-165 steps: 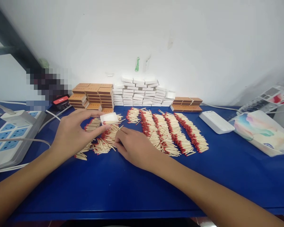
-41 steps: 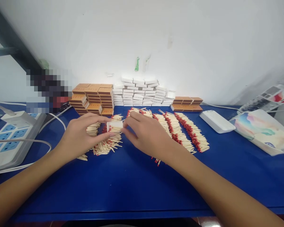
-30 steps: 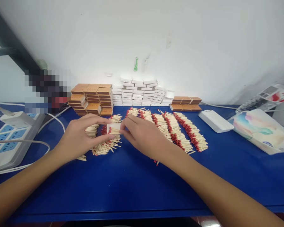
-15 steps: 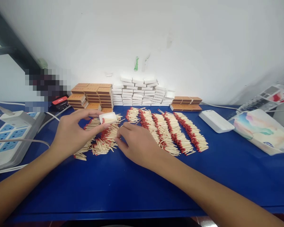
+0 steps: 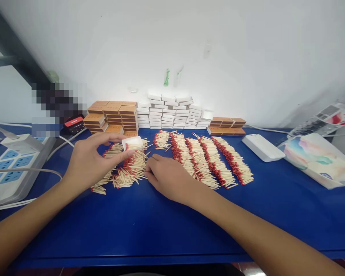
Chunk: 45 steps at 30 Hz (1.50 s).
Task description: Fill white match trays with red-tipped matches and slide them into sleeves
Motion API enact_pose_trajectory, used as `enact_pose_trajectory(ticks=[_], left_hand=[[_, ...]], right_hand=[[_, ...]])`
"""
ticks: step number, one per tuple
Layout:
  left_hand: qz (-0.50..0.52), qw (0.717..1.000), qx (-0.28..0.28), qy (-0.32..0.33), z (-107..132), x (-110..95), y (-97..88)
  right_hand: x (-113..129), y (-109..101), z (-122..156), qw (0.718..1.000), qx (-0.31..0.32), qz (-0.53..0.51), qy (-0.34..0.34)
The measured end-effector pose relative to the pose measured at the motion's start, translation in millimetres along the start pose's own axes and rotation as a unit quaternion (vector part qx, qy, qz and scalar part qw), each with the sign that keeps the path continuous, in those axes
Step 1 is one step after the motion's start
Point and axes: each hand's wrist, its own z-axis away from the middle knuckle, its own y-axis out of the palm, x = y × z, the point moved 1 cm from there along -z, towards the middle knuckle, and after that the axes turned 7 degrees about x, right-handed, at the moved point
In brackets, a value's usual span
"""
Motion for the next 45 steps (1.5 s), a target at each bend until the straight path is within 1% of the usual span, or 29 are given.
enact_pose_trajectory(ticks=[5, 8, 11, 17, 23, 27, 30, 32, 35, 38, 41, 45], left_hand=[[-0.001, 1.000, 0.000, 0.006, 0.4, -0.2, -0.2], [-0.005, 1.000, 0.004, 0.005, 0.8, 0.0, -0.2], [-0.009, 1.000, 0.007, 0.000, 0.8, 0.0, 0.1], [-0.003, 1.000, 0.013, -0.004, 0.4, -0.2, 1.2], [-0.009, 1.000, 0.014, -0.006, 0.6, 1.5, 1.0], [-0.007, 1.000, 0.019, -0.001, 0.8, 2.8, 1.2], [-0.015, 1.000, 0.024, 0.011, 0.7, 4.5, 2.3], [-0.025, 0.999, 0.029, 0.026, 0.7, 5.7, 3.1], [-0.023, 0.996, 0.047, 0.068, 1.6, 5.2, 4.3], [-0.003, 0.990, 0.076, 0.119, 4.0, 0.6, 6.0], [0.010, 0.985, 0.099, 0.138, 6.4, -5.1, 7.8], [0.030, 0.987, 0.102, 0.122, 6.8, -8.0, 8.5]], right_hand=[[2.7, -1.8, 0.1, 1.000, -0.020, -0.020, 0.007], [4.7, -0.1, -1.2, 0.999, -0.030, -0.025, -0.006], [6.2, 2.8, -2.6, 0.999, -0.038, -0.001, -0.023], [11.7, 2.6, -2.9, 0.999, -0.030, 0.037, -0.020], [14.4, 0.8, -3.5, 0.998, -0.004, 0.054, -0.015], [11.5, -2.7, -1.3, 0.998, -0.012, 0.049, -0.033], [8.0, -11.5, 2.5, 0.997, -0.031, 0.043, -0.050], [4.8, -19.4, 4.8, 0.995, -0.060, 0.048, -0.061], [-1.4, -29.3, 5.9, 0.988, -0.115, 0.072, -0.068], [-6.2, -33.0, 4.8, 0.979, -0.155, 0.115, -0.062], [-6.0, -32.2, 4.5, 0.976, -0.145, 0.151, -0.065], [-1.5, -31.5, 6.5, 0.976, -0.120, 0.164, -0.076]])
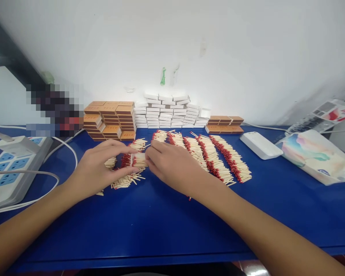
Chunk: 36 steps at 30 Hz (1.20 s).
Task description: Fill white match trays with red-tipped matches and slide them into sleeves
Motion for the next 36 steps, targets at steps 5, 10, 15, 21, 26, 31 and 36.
enact_pose_trajectory(ticks=[5, 10, 15, 21, 26, 31, 36], left_hand=[[-0.007, 0.998, -0.034, -0.052, -1.5, 4.9, -4.1], [-0.032, 0.989, -0.091, -0.109, -2.3, 10.1, -9.6], [-0.040, 0.988, -0.093, -0.117, -2.4, 10.5, -9.1], [-0.044, 0.989, -0.096, -0.107, -1.9, 10.4, -8.4], [-0.043, 0.989, -0.093, -0.105, -0.9, 10.3, -9.1], [-0.045, 0.989, -0.092, -0.104, -1.7, 10.0, -8.5], [-0.044, 0.990, -0.090, -0.102, -1.8, 10.4, -8.2]], right_hand=[[2.4, -0.6, 0.4, 0.997, -0.054, -0.044, 0.030], [7.6, 9.0, 0.3, 0.987, 0.038, -0.141, 0.070], [16.7, 18.8, 0.8, 0.975, 0.094, -0.188, 0.075], [17.8, 26.8, 0.4, 0.972, 0.105, -0.204, 0.060], [18.8, 30.6, 0.2, 0.974, 0.090, -0.203, 0.051], [22.0, 32.5, 0.6, 0.976, 0.081, -0.195, 0.049], [22.4, 34.9, -0.9, 0.976, 0.080, -0.198, 0.052]])
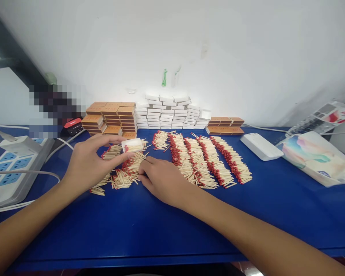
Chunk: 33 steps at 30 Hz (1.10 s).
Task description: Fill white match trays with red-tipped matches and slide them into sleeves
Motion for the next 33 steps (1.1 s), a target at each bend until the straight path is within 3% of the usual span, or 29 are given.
enact_pose_trajectory(ticks=[21, 33], left_hand=[[-0.016, 1.000, 0.011, 0.006, 0.3, 0.9, 0.8], [-0.020, 1.000, 0.008, 0.009, 0.7, 1.2, 2.1]], right_hand=[[-8.2, -22.1, 1.9, 0.996, 0.033, 0.075, 0.020], [-17.5, -23.4, 1.8, 0.991, 0.047, 0.119, 0.026]])
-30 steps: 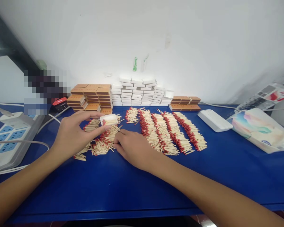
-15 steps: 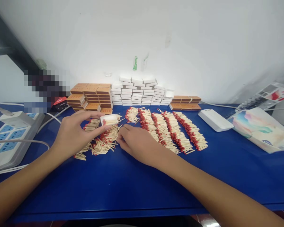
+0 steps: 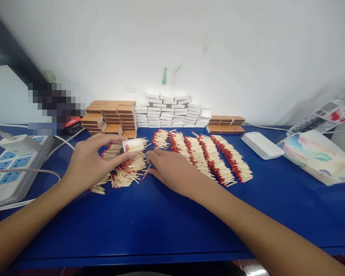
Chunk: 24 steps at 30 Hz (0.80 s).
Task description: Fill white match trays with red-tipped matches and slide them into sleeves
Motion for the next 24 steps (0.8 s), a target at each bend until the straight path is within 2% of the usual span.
enact_pose_trajectory(ticks=[6, 10, 15, 24], left_hand=[[0.002, 1.000, -0.001, 0.004, -0.5, 0.0, 0.1], [0.006, 1.000, 0.003, 0.002, -0.2, 0.0, -0.3], [-0.001, 1.000, 0.001, 0.000, -0.2, -0.9, -0.9], [0.002, 1.000, 0.010, 0.003, 0.2, 0.3, -1.2]], right_hand=[[0.9, -4.1, 0.0, 0.999, 0.033, -0.030, 0.004], [2.4, -6.7, -0.1, 0.999, 0.040, -0.018, 0.026], [-0.7, -5.0, -1.2, 0.999, 0.046, -0.016, 0.007], [-2.6, -7.0, 1.1, 0.998, 0.058, 0.004, 0.022]])
